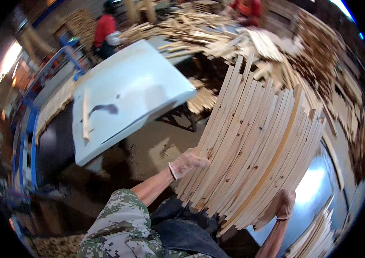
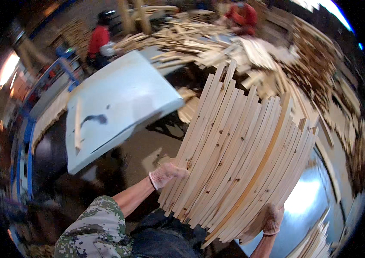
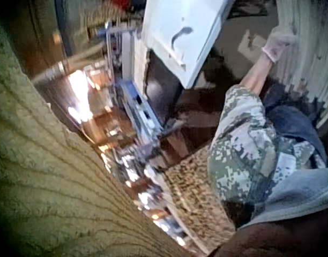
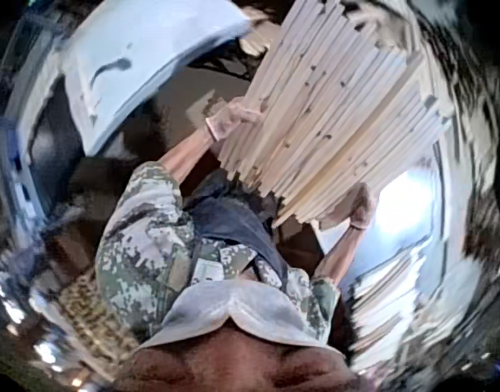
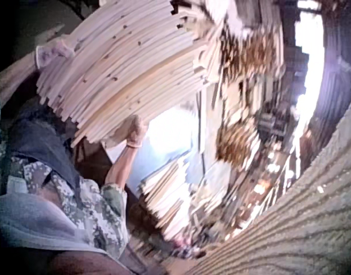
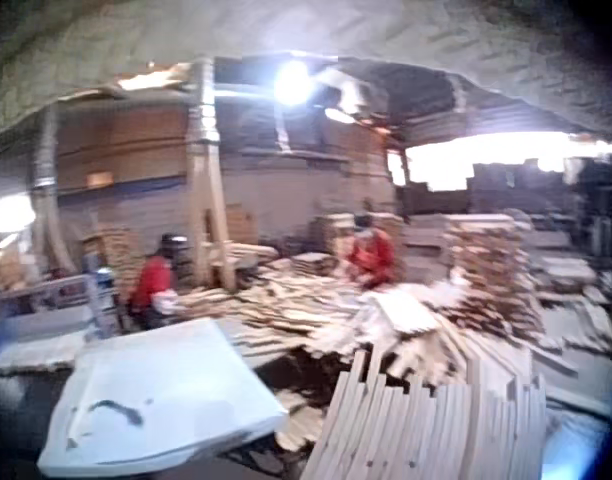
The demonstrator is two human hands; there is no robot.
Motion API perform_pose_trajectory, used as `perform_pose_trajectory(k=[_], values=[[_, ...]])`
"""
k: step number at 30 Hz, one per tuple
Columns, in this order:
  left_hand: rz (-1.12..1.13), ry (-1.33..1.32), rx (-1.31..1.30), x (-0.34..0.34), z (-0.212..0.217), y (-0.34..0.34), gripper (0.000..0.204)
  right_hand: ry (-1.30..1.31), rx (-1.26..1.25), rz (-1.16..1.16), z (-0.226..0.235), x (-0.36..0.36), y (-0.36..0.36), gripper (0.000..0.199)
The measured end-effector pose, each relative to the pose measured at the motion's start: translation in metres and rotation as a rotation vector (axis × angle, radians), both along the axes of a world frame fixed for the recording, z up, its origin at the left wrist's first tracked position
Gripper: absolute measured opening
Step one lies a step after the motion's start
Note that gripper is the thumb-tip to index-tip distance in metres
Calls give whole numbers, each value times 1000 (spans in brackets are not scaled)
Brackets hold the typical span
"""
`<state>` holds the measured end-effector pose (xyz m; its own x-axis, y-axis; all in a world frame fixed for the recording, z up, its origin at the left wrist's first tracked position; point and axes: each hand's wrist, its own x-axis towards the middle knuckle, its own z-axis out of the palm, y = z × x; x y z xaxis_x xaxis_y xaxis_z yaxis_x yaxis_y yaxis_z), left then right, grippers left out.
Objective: The person organizes wooden slats on a table, aligns them by hand, and carries bundles of slats to a conveyor belt or other workspaces.
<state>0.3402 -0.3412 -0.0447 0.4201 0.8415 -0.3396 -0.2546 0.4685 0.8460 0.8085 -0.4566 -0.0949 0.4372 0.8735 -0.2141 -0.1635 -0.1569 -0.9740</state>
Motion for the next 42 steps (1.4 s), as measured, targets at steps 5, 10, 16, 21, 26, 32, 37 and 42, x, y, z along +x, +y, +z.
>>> perform_pose_trajectory(k=[5,10,16,21,26,32,37,42], values=[[251,-18,74,-113,-34,-12,50,-19,51,242,30,-97,89,50],[418,29,28,-255,-46,-27,50,-137,9,518,41,-223,194,48],[567,-9,-135,-361,-35,-28,53,190,31,833,95,-414,266,80],[683,181,-115,-407,-24,-8,63,-326,-313,914,113,-495,335,27],[754,196,-496,-426,7,34,71,-156,-314,1021,58,-493,407,33],[909,319,-66,-498,-65,85,121,-207,-318,1013,85,-570,453,39],[786,1012,-190,-525,-14,127,94,-141,-300,1005,68,-611,503,33],[318,1518,-448,-535,71,164,92,-87,-245,1022,62,-644,532,23]])
